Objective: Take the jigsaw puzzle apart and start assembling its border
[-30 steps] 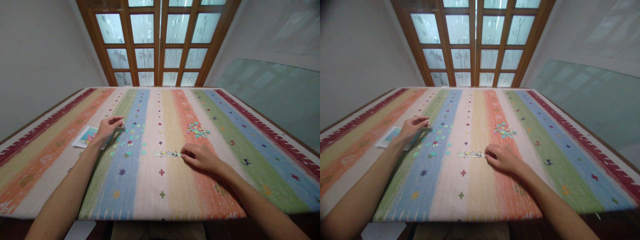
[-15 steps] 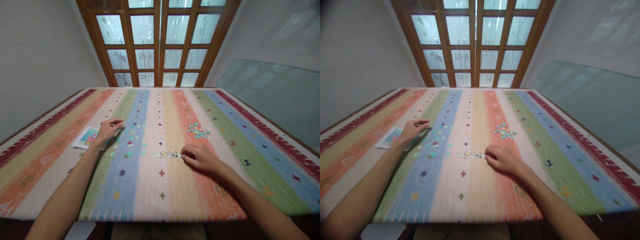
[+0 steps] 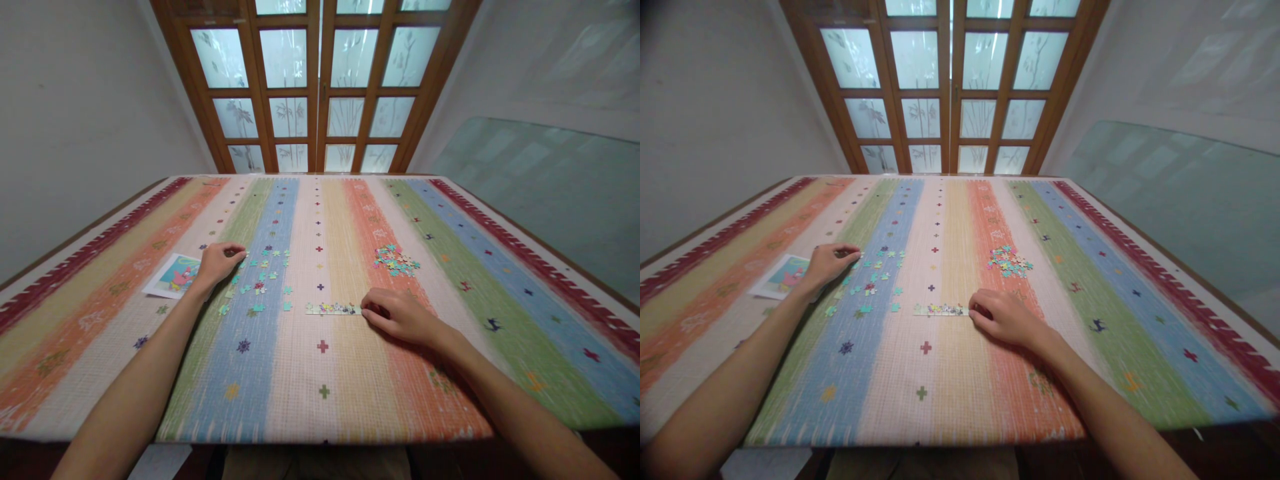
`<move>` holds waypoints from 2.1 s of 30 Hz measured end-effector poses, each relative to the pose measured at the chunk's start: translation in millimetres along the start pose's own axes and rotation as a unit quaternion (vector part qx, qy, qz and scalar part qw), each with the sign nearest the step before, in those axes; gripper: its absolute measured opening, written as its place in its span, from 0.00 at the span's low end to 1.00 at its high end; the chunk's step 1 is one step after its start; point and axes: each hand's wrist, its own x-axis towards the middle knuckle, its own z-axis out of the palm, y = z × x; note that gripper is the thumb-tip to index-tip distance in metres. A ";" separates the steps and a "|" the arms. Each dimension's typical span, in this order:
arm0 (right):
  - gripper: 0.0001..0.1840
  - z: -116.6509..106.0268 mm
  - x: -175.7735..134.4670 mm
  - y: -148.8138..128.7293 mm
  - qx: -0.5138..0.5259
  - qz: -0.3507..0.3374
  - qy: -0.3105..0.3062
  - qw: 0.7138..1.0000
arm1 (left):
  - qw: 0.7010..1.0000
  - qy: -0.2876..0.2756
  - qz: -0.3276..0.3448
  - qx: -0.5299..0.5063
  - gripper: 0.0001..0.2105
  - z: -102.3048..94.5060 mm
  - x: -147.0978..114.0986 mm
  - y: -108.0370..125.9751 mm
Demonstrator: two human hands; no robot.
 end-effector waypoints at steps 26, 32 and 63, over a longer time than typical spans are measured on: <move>0.08 0.0 -0.7 0.6 0.003 0.000 0.002 1.000 | 0.918 -0.383 0.047 0.085 0.20 -78.4 -32.7 7.2; 0.07 0.1 -0.4 1.6 -0.001 -0.002 0.003 1.000 | 0.917 -0.390 0.044 0.075 0.20 -75.0 -32.5 6.8; 0.07 -1.3 -0.2 1.4 -0.001 0.008 -0.007 1.000 | 0.913 -0.399 0.049 0.074 0.19 -65.3 -32.1 10.4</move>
